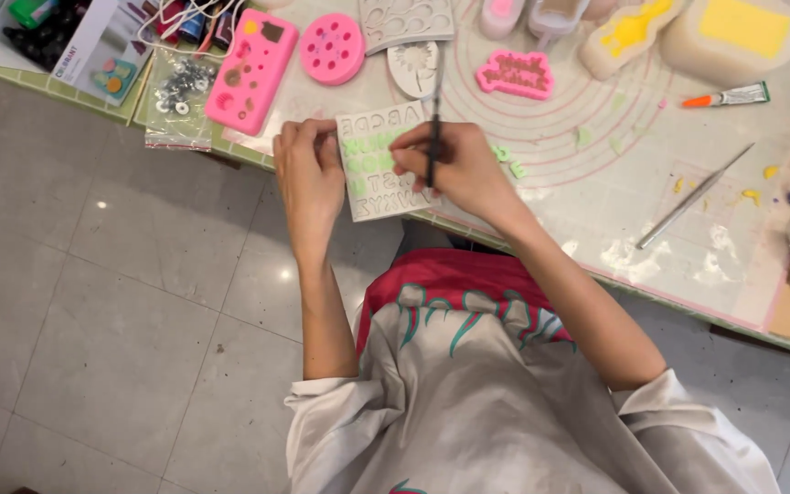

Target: Trimming excess wax from small decorative elements using scissors and a needle tool.

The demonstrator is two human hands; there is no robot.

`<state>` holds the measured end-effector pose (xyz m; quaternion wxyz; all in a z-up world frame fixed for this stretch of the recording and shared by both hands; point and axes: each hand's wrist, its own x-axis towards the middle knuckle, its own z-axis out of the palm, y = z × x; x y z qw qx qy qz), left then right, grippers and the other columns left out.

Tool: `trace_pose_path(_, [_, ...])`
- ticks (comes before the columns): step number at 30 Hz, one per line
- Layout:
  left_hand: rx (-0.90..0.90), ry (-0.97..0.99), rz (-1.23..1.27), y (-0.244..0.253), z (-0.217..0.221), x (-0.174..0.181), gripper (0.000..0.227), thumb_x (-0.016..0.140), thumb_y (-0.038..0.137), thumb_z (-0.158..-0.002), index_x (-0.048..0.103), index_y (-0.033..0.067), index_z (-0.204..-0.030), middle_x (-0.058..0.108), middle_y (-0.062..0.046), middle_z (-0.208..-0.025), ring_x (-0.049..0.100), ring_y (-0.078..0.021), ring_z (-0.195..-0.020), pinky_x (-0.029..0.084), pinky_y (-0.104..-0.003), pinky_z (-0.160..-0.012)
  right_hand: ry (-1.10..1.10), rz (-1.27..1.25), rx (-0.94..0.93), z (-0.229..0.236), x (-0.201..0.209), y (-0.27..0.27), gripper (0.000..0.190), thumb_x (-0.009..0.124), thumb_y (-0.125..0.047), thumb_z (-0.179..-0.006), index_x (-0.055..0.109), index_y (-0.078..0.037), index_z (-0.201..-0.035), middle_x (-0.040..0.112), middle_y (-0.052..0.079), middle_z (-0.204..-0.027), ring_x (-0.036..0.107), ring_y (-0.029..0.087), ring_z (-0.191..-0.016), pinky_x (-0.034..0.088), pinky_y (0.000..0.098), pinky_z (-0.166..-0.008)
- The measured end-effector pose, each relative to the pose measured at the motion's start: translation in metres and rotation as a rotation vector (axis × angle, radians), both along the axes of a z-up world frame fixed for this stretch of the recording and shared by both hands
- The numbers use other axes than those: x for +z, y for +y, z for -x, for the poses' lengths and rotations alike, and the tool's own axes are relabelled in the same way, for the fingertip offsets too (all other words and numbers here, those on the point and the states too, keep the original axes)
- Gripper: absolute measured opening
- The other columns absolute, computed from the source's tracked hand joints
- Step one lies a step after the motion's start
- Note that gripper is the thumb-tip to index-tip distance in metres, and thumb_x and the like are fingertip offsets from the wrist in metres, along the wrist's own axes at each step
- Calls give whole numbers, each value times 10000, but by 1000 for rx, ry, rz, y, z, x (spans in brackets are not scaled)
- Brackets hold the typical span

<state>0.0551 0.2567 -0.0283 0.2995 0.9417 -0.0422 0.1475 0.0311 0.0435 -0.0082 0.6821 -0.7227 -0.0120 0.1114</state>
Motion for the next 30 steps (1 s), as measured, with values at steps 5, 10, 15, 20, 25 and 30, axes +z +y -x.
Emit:
trace_pose_path(5, [-120,290,838,9,-8,-5,141,604,28,-999,675,26,-1120,670,-32,-927,600,-99,-765,519,-261,-672,-33,22,30,-15,-3,27,235,716,-212,-946,749,-14,-1069,747,15,-828,629,49,-622,490,229,-511])
trace_pose_path(10, [-192,271,1078,8,-18,-22,135,711,0,-981,626,14,-1085,673,-25,-919,607,-57,-793,498,-214,-688,-65,112,-31,-14,14,37,228,765,-240,-905,757,-18,-960,681,-4,-708,604,48,-584,464,239,-503])
trace_pose_path(15, [-275,286,1319,-1,-21,-23,230,717,-17,-978,570,25,-1149,711,-87,-907,633,-91,-806,502,-235,-724,-114,186,-97,-12,21,38,328,850,-285,-861,705,0,-793,578,-32,-606,483,35,-567,376,247,-494])
trace_pose_path(20, [-337,290,1480,-6,-18,-18,324,720,-33,-980,519,19,-1228,719,-112,-953,645,-117,-823,513,-246,-778,-164,240,-134,-13,14,38,354,868,-279,-839,672,4,-758,527,-40,-600,400,35,-592,325,262,-497])
trace_pose_path(25, [-254,334,1576,-4,-21,-27,363,717,-42,-954,494,39,-1229,724,-113,-935,645,-113,-776,508,-236,-686,-222,187,-151,-8,9,40,270,826,-193,-850,663,21,-829,612,-8,-666,469,28,-621,401,257,-530])
trace_pose_path(30, [-170,325,1613,-4,-20,-30,356,700,-43,-952,490,52,-1224,711,-106,-906,654,-120,-745,538,-251,-650,-399,282,-166,-5,6,42,190,792,-71,-817,677,27,-932,658,57,-701,536,73,-605,477,268,-568])
